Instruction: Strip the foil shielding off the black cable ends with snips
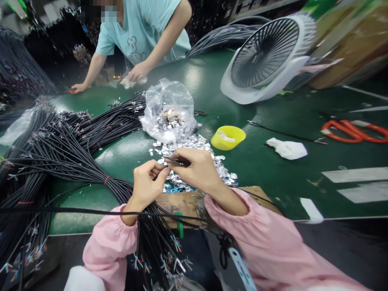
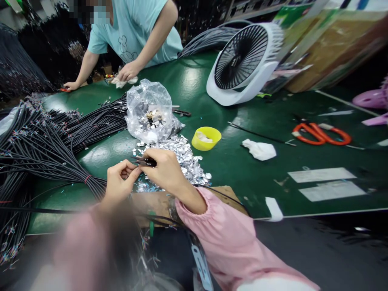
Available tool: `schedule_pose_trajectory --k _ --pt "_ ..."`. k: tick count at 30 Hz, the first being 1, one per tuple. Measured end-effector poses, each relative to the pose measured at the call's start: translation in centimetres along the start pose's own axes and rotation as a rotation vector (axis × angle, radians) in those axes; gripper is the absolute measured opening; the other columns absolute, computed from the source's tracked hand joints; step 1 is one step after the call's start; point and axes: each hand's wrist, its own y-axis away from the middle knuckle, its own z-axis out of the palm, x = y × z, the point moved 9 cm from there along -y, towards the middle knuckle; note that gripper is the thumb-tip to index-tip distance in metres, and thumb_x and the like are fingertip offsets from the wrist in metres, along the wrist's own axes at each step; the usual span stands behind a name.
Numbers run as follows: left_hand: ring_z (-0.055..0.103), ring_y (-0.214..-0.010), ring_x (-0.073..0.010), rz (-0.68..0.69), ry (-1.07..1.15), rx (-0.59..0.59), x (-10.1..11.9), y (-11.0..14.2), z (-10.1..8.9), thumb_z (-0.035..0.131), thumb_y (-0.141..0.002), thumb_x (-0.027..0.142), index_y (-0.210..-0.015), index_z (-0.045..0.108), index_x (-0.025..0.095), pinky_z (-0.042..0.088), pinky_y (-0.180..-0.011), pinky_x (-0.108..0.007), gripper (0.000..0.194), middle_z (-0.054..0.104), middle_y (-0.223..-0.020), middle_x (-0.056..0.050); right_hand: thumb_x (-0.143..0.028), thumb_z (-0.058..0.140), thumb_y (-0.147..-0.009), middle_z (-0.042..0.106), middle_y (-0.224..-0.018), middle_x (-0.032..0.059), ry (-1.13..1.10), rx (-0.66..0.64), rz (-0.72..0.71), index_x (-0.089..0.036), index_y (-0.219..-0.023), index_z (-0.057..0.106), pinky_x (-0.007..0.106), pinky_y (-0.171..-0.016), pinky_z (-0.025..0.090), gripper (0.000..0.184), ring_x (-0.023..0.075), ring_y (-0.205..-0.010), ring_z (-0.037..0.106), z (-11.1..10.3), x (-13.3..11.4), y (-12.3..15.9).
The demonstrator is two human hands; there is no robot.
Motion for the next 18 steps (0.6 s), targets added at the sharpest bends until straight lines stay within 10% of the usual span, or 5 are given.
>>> schedule_pose_trajectory --k 18 --pt "0.036 -0.045 -0.0058 0.004 -0.016 0.003 0.07 0.05 -0.13 0.057 -0.076 0.031 -0.059 0.050 0.016 0.029 -0.045 -0.020 0.024 0.044 -0.050 0.005 -0.015 0.054 -0.068 0.048 -0.046 -0.0032 0.007 -0.002 -0.005 -0.017 -0.051 0.050 0.020 -0.044 0.026 0.018 0.0073 -0.043 0.037 0.11 0.14 -0.05"
